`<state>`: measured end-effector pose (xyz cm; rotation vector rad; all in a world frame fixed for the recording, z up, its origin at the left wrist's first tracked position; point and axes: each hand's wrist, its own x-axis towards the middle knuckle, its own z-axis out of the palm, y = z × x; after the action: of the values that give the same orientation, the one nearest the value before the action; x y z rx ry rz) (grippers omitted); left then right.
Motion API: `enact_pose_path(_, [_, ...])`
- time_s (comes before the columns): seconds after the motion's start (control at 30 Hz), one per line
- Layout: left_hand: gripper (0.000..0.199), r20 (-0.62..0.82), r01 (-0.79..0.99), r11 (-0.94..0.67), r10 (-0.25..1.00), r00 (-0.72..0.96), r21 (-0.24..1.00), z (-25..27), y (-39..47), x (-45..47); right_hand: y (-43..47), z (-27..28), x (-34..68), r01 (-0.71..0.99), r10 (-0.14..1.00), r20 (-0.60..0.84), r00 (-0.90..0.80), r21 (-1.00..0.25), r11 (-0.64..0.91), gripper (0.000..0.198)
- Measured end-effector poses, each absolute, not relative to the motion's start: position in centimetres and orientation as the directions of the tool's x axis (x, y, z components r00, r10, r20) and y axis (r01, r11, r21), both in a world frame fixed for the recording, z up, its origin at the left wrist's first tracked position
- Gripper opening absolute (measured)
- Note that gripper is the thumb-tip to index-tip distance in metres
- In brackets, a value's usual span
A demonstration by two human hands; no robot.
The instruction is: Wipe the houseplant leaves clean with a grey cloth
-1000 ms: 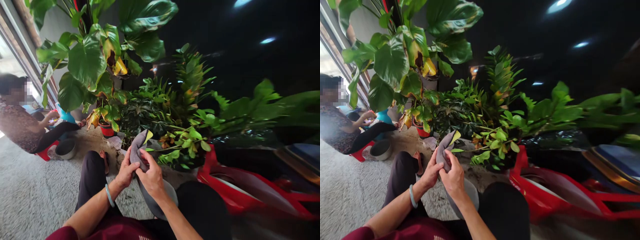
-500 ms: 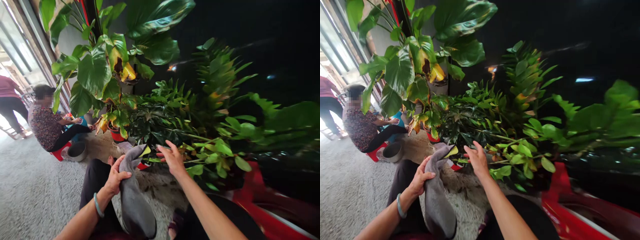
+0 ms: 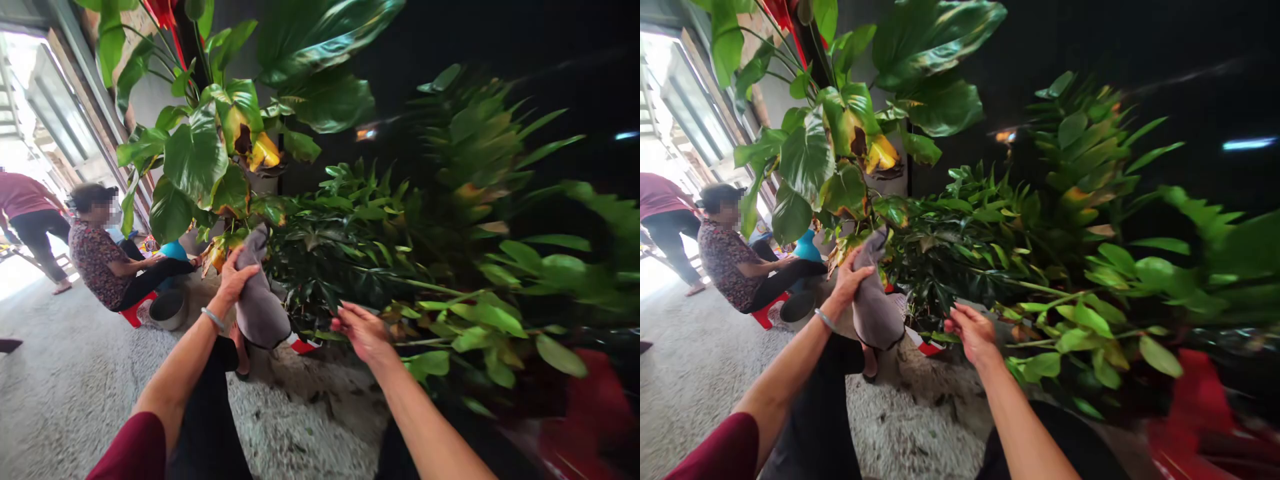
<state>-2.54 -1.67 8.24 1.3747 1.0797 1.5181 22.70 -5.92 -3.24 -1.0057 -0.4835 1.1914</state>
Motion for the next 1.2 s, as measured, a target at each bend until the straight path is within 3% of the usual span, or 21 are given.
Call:
enact_pose_path(0.13, [0.062,0.226,0.098,-0.225,0.974,0.001,0.969,4.5,-4.4,-3.2,-6.9,-3.3,23.7,-0.523,0.933,-0.185,0.308,-0.852,0.004,0.042])
enact_pose_path(0.3, [0.06,0.48,0.214,-0.451,0.871,-0.109,0.867,9.2,-4.6,-3.3,-7.4,-3.0,24.4,-0.514,0.941,-0.184,0.284,-0.858,-0.013,0.04])
enact_pose_path(0.37, [0.057,0.518,0.284,-0.465,0.841,-0.153,0.839,10.8,-2.7,-2.4,-7.3,-2.9,24.2,-0.515,0.938,-0.19,0.29,-0.857,-0.014,0.04])
enact_pose_path(0.57, [0.041,0.18,0.346,-0.148,0.982,-0.063,0.927,5.3,-2.3,-0.4,-7.0,-2.5,23.6,-0.517,0.935,-0.19,0.3,-0.856,-0.008,0.042])
enact_pose_path(0.67, [0.041,0.102,0.307,-0.116,0.993,0.061,0.945,3.1,-5.3,-1.5,-7.2,-2.4,24.0,-0.512,0.935,-0.19,0.3,-0.859,-0.009,0.042])
enact_pose_path(0.77, [0.042,0.206,0.247,-0.197,0.979,-0.008,0.949,5.5,-5.9,-2.3,-7.3,-2.5,24.5,-0.511,0.933,-0.193,0.305,-0.86,-0.011,0.04])
enact_pose_path(0.87, [0.036,0.41,0.332,-0.334,0.892,-0.191,0.882,9.4,-3.2,-1.6,-7.1,-2.7,24.4,-0.512,0.927,-0.197,0.318,-0.859,-0.007,0.04])
enact_pose_path(0.9, [0.036,0.408,0.361,-0.316,0.887,-0.216,0.878,10.0,-2.2,-1.1,-7.0,-2.8,24.3,-0.511,0.926,-0.197,0.322,-0.859,-0.005,0.04])
enact_pose_path(1.07, [0.037,0.122,0.436,-0.095,0.992,-0.034,0.895,5.9,-2.1,0.9,-6.4,-3.4,23.8,-0.501,0.918,-0.195,0.344,-0.865,0.004,0.039])
enact_pose_path(1.2, [0.041,-0.023,0.423,-0.061,0.982,0.189,0.904,2.4,-7.1,-0.1,-6.5,-3.9,24.2,-0.491,0.908,-0.208,0.364,-0.871,-0.003,0.037])
